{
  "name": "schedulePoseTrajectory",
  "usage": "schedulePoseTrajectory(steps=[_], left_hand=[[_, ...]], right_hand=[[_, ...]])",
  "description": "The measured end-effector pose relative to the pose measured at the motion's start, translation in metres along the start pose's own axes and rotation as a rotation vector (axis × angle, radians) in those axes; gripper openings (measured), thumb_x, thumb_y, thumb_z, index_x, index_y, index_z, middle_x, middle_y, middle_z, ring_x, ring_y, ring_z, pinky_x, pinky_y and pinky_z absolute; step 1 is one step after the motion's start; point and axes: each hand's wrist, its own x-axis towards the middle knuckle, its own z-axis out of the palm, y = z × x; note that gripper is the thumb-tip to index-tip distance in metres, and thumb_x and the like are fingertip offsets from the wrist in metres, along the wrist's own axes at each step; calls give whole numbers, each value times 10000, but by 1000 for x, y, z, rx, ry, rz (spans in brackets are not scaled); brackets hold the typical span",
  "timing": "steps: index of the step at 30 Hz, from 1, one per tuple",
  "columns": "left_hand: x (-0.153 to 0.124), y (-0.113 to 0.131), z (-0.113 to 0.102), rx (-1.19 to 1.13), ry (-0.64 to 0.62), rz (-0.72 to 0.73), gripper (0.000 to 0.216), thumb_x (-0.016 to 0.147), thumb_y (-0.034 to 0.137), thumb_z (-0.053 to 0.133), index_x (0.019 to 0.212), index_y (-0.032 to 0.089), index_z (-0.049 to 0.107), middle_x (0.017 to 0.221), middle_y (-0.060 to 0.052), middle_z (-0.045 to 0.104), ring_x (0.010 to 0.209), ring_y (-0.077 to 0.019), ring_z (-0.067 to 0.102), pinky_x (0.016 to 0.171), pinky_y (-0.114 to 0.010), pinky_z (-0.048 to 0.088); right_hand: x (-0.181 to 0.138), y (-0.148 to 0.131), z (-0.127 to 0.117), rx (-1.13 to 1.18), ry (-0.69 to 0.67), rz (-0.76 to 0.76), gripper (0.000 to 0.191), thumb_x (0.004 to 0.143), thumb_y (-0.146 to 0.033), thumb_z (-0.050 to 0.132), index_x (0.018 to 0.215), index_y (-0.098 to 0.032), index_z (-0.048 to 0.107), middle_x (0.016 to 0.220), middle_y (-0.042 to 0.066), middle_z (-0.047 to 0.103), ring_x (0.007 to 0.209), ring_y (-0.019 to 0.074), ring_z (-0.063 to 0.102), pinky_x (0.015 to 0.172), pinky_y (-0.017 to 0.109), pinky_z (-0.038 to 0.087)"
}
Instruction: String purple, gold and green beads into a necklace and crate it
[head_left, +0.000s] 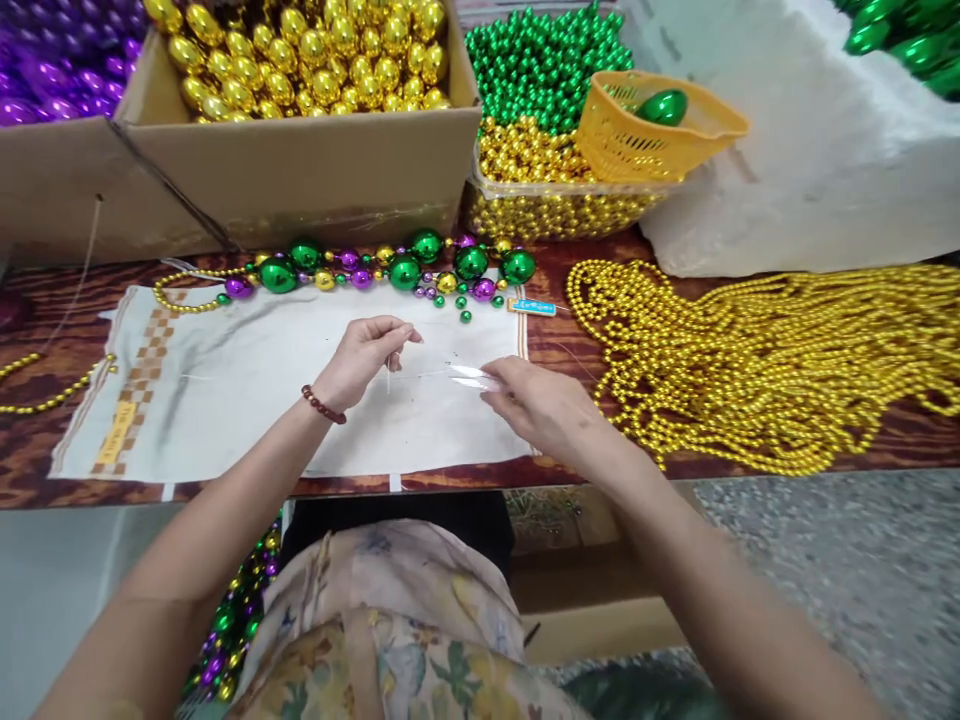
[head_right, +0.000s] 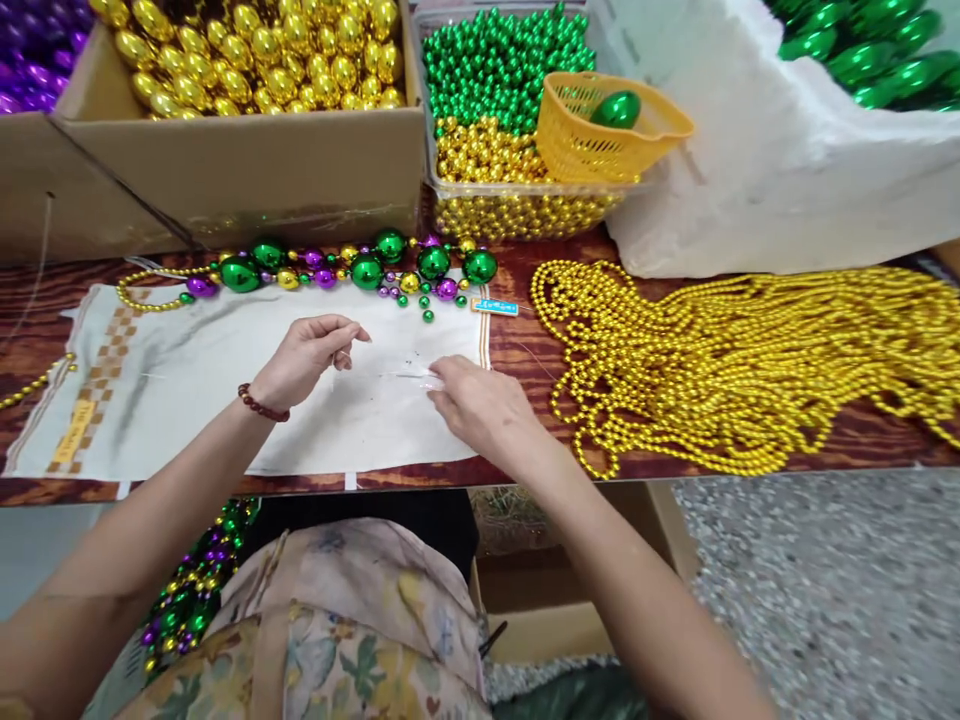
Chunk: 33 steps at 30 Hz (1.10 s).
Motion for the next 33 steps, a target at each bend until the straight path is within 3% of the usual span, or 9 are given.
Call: schedulePoseTrajectory(steps=[3, 6, 11, 21, 24, 27, 30, 31, 33], left_hand=[[-2, -3, -5, 35, 31, 32, 194, 806, 316, 678, 756, 132, 714, 530, 25, 508, 466, -66, 434, 484, -209, 384], [-4, -5, -10, 67, 55, 68, 212, 801, 333, 681, 758, 128, 715, 517, 30, 496, 461, -68, 427, 476, -207, 375], [-7, -7, -17, 76, 24, 82, 236, 805, 361, 678, 774, 132, 724, 533, 17, 536, 480, -74, 456, 487, -205, 390], [-13, -7, -13, 89, -30, 121, 234, 816, 361, 665, 792, 138, 732, 524, 27, 520, 475, -68, 450, 480, -203, 379], [-11, -9, -20, 65, 32, 127, 219, 794, 357, 687, 789, 142, 730, 588, 10, 591, 479, -65, 480, 471, -208, 387], [-13, -7, -45, -36, 274, 174, 178, 780, 336, 718, 783, 160, 701, 696, 10, 657, 475, -45, 479, 458, -209, 377], [-25, 5, -71, -138, 533, 314, 132, 797, 278, 732, 772, 161, 678, 744, 35, 667, 480, -20, 422, 488, -206, 382], [-31, 11, -75, -147, 554, 359, 116, 809, 261, 729, 779, 158, 686, 711, 42, 650, 486, -21, 408, 508, -208, 392], [-45, 25, -73, -84, 470, 401, 99, 850, 253, 706, 812, 162, 716, 606, 47, 581, 505, -43, 421, 553, -222, 424]], right_hand=[[15, -29, -4, 44, 17, -106, 301, 982, -317, 494, 1238, -215, 616, 1166, 90, 696, 963, 252, 672, 668, 315, 430], [25, -46, -12, -50, 0, -91, 277, 986, -317, 502, 1208, -233, 644, 1120, 94, 695, 908, 256, 675, 603, 319, 394], [31, -59, -21, -201, -73, -42, 261, 1006, -303, 477, 1199, -240, 640, 1086, 92, 685, 870, 239, 673, 557, 295, 338], [40, -81, -17, -167, -91, -95, 265, 1011, -254, 475, 1203, -196, 649, 1078, 103, 694, 875, 244, 696, 607, 294, 381], [39, -65, -12, -96, -70, -48, 249, 995, -239, 499, 1150, -195, 688, 1075, 99, 714, 889, 245, 702, 652, 301, 423], [34, -27, -9, 79, -16, -37, 247, 971, -259, 548, 1156, -195, 699, 1133, 87, 726, 994, 250, 690, 748, 310, 467], [36, 11, -5, 131, 72, 59, 334, 943, -302, 594, 1258, -208, 651, 1158, 88, 731, 1007, 267, 682, 768, 332, 474], [40, 20, -3, 106, 87, 107, 355, 934, -318, 604, 1271, -214, 641, 1142, 91, 735, 995, 279, 682, 751, 340, 470], [54, 32, 3, 52, 88, 139, 340, 926, -320, 605, 1248, -219, 648, 1118, 93, 738, 988, 292, 675, 728, 342, 455]])
